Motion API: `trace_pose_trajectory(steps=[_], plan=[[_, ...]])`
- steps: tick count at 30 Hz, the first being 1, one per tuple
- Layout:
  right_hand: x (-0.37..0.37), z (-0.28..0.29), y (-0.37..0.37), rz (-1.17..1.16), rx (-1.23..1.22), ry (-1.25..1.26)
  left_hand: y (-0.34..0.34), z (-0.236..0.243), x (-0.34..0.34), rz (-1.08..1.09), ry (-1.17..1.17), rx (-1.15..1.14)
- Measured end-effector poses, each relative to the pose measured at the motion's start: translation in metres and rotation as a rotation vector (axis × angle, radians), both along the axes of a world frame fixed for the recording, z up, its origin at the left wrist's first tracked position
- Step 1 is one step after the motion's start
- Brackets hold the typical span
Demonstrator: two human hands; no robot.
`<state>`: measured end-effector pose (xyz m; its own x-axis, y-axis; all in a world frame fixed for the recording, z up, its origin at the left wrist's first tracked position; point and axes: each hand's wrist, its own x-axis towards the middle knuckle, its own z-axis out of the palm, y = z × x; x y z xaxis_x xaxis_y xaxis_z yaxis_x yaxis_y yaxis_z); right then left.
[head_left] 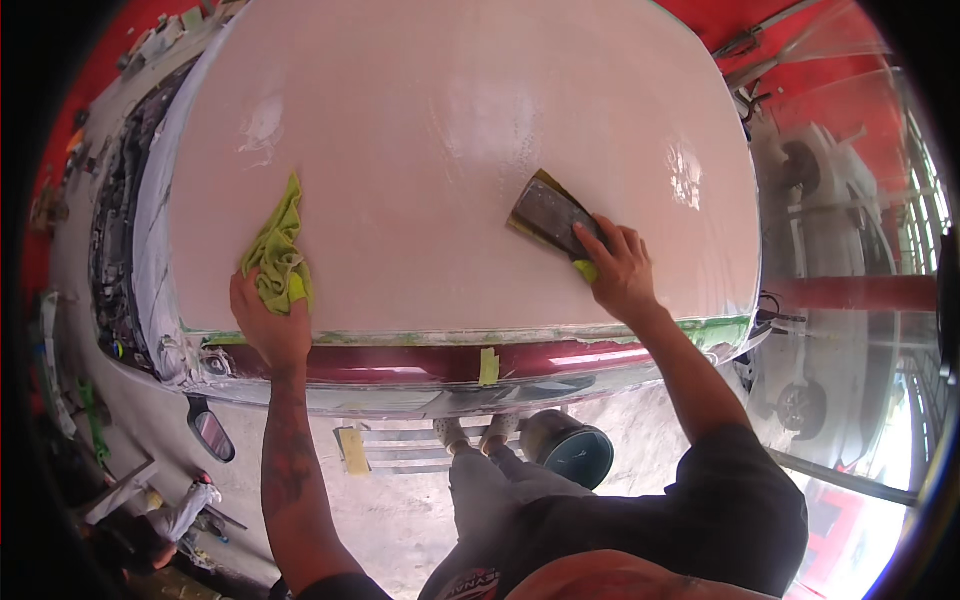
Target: The person wets a cloth in a bucket of water, wipes the car roof, and sands the car roof using a sanding block and the cloth.
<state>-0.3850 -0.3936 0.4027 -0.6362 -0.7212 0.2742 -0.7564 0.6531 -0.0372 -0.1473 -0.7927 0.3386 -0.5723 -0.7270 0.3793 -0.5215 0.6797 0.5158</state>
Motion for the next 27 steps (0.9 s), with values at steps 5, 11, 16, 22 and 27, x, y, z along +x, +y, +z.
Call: trace_pose_trajectory(steps=[5,11,16,22,27], plan=[[-0.189,0.002,-0.066,-0.218,0.039,0.191,-0.002,-0.007,0.003,0.007,0.030,-0.026],[-0.101,0.002,-0.049,-0.176,-0.024,0.174,0.000,0.000,0.002,-0.003,0.008,-0.010],[-0.001,-0.001,-0.004,-0.018,0.107,0.065,0.000,0.000,0.002,0.005,-0.008,-0.006],[-0.216,-0.002,-0.078,-0.203,0.064,0.161,-0.001,-0.006,0.004,-0.001,0.017,-0.035],[-0.149,-0.006,-0.059,-0.214,-0.035,0.172,0.000,0.000,0.003,-0.033,0.002,-0.002]])
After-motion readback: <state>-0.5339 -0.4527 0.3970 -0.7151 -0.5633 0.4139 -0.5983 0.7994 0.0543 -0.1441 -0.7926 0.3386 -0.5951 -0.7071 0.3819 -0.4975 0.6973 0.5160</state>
